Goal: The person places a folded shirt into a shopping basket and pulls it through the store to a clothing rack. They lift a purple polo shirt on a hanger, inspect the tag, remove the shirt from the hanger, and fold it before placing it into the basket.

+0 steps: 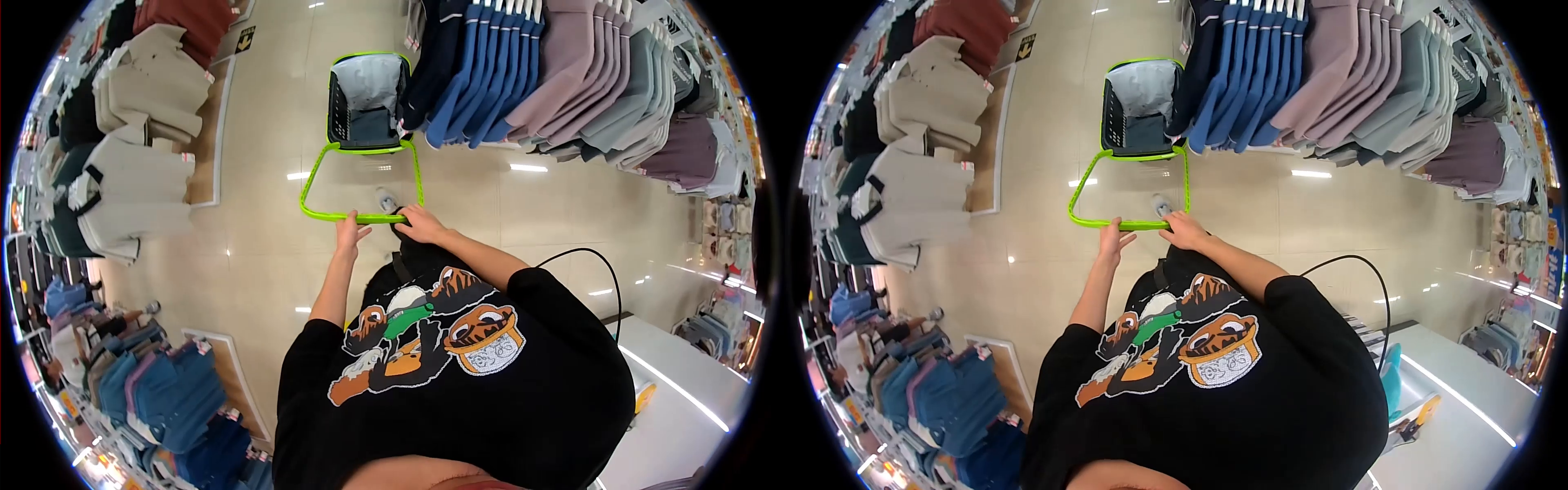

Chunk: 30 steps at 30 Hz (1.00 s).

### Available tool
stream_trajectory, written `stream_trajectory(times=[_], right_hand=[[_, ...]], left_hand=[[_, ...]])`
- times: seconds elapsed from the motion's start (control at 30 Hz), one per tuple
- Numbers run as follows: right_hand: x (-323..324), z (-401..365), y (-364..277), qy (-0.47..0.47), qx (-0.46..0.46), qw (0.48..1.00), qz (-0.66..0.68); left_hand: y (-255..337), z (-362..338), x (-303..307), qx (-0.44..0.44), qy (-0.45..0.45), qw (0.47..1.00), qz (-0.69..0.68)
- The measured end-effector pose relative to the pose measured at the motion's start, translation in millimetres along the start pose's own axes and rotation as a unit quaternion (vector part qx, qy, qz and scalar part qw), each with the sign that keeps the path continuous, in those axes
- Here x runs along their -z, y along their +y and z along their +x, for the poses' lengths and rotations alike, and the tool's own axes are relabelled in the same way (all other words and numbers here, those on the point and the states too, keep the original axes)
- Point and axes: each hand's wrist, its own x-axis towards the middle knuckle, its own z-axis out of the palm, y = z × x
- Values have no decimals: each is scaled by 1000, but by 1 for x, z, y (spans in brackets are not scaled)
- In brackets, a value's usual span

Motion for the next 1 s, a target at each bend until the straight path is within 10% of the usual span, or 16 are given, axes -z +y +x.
stream_trajectory(times=[0.2,0.3,0.57,1.0], right_hand=[[55,78,-26,34,-4,998,52],[87,127,-20,23,-12,997,69],[131,213,-6,-16,-23,997,67],[185,334,-22,315,-70,945,61]], left_hand=[[89,55,5,-18,-36,999,-17],[125,98,6,124,-81,973,-177],[198,186,4,219,-146,959,-99],[332,316,-36,369,-183,879,-239]])
